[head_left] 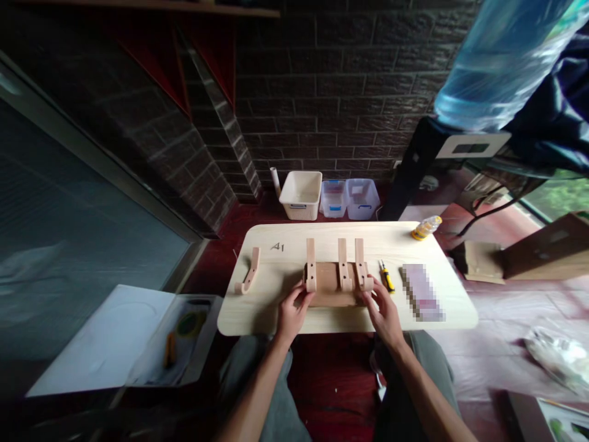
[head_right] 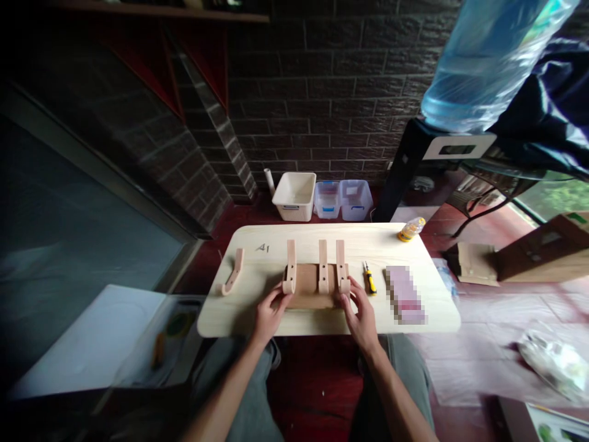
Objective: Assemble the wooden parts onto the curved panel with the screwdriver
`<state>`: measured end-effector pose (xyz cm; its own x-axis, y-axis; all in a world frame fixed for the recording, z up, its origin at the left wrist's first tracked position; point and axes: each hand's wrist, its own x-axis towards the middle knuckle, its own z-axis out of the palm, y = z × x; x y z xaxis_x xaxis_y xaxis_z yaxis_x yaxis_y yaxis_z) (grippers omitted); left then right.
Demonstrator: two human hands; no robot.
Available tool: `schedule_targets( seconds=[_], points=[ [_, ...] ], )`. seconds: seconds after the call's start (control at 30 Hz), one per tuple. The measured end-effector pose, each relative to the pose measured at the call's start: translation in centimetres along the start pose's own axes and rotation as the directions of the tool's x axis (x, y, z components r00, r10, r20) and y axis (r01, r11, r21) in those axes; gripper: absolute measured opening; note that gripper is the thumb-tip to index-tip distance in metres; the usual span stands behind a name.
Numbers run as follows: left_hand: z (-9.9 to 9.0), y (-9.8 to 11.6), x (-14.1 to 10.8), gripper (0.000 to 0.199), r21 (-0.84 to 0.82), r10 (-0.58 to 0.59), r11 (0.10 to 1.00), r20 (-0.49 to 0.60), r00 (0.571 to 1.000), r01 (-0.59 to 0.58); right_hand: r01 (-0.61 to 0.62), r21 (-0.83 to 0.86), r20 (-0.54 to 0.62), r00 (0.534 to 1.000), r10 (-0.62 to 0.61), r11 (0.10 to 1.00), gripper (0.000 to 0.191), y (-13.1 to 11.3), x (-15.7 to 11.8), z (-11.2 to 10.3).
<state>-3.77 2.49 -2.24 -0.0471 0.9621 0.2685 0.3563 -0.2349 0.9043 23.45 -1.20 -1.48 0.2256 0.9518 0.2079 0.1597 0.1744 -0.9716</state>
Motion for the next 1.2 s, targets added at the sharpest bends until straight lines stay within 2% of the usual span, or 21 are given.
schedule_targets(
  seconds=[0.23, 0.37, 0.73, 0.97, 1.2],
  points=[
    [-1.0, 2.3, -5.4, 0.032, 0.028, 0.001, 1.000, -0.014, 1.000, 0.000, -0.054, 0.004, -0.014, 0.998, 0.054, 0.999, 0.038, -1.8, -5.8, -1.1],
    [-1.5, 3.2, -7.0, 0.030, 0.054, 0.000, 0.999, 0.001, 1.000, -0.001, -0.039, 0.009, -0.025, 0.999, 0.039, 0.999, 0.040, -2.5, -7.8, -1.4],
    [-1.5, 3.1, -7.6, 0.037, 0.099, -0.021, 0.995, 0.029, 0.999, 0.018, -0.022, -0.010, -0.018, 1.000, 0.022, 1.000, 0.039, -2.6, -8.1, -1.8],
    [-1.4, 3.2, -8.0, 0.040, 0.089, -0.078, 0.993, 0.042, 0.996, 0.074, -0.023, -0.015, 0.009, 1.000, 0.024, 1.000, 0.039, -2.4, -7.7, -1.9],
    [-2.6, 4.0, -8.8, 0.057, -0.015, -0.084, 0.996, 0.087, 0.993, 0.086, -0.057, 0.009, 0.001, 0.998, 0.057, 0.998, 0.057, -2.7, -8.2, -2.0]
  ],
)
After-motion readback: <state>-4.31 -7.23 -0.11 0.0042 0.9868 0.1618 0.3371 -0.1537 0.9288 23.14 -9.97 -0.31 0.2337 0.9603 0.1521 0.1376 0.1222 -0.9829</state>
